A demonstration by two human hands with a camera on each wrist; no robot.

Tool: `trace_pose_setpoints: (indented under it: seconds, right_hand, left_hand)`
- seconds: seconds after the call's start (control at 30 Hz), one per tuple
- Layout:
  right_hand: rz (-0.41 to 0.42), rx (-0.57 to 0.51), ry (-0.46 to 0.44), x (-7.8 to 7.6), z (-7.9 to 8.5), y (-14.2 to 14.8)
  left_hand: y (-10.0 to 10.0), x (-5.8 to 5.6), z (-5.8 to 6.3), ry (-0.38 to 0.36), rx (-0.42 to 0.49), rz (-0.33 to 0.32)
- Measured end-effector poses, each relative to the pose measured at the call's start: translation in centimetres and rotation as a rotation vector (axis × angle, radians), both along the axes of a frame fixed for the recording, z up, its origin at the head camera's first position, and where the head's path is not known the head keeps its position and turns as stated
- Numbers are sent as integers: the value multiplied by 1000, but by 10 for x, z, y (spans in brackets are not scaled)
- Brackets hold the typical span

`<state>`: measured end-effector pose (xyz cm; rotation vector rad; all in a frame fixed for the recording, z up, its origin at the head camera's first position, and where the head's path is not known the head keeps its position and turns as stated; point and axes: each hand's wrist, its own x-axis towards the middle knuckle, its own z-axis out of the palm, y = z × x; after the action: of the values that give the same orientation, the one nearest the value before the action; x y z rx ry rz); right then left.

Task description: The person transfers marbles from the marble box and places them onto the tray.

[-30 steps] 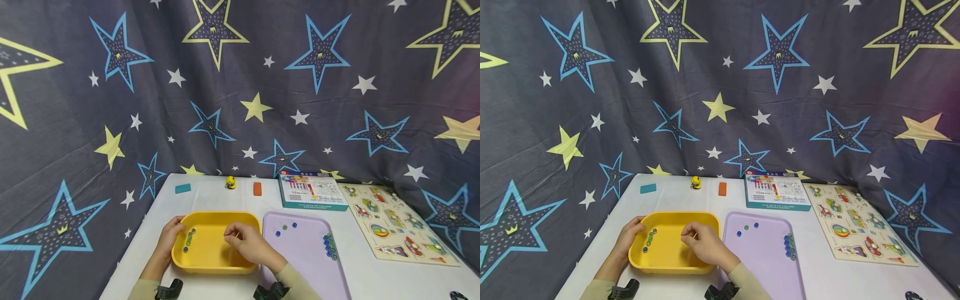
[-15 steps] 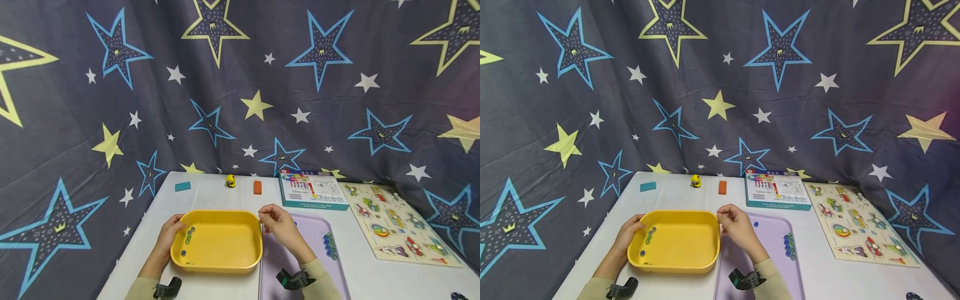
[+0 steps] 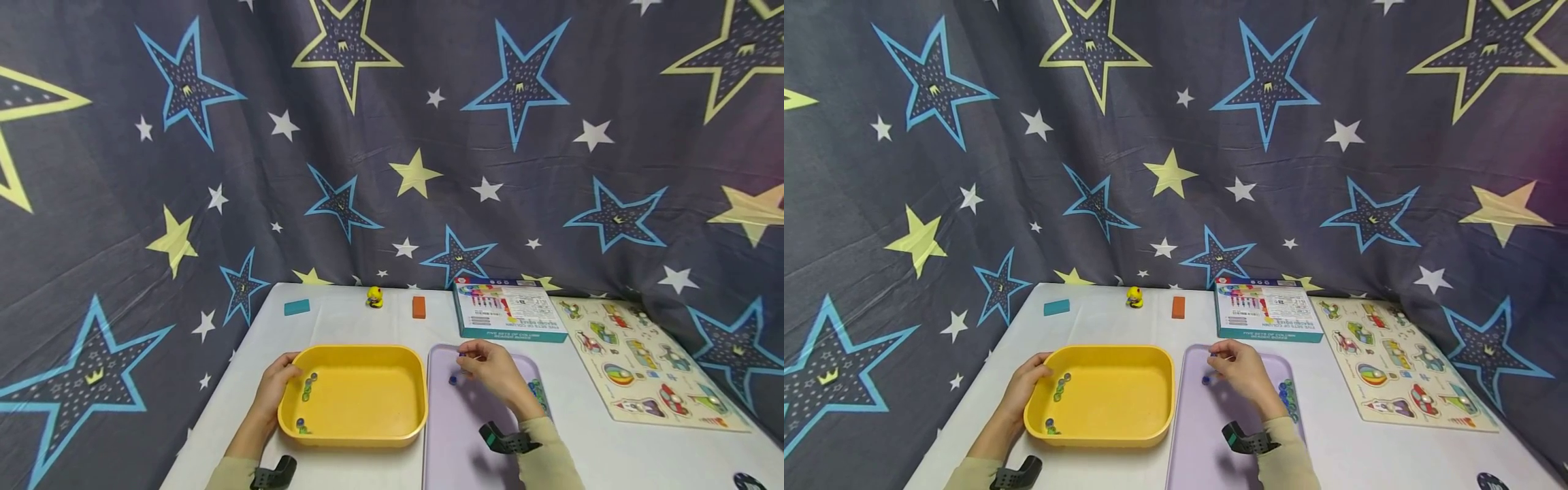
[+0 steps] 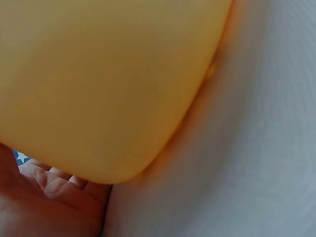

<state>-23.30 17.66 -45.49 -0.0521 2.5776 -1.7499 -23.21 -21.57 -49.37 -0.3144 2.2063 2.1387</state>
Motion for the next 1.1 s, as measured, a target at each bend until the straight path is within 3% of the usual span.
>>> trace_pose_setpoints:
  seconds: [0.4,0.6,0.73,1.1]
  right_hand:
    - [-56,167,-13,-2,-15,32]
    - [-33,252,-46,-5,-24,31]
    - [-48,345,-28,-5,-29,29]
    - [-69,453,2,-5,-32,26]
  left_hand:
    - [0,-1,-2,-4,-7,-1]
    - [0,-1,-2,-5,8,2]
    - [1,-1,0,0,15,-2]
    - [1,0,2,-10,-2,3]
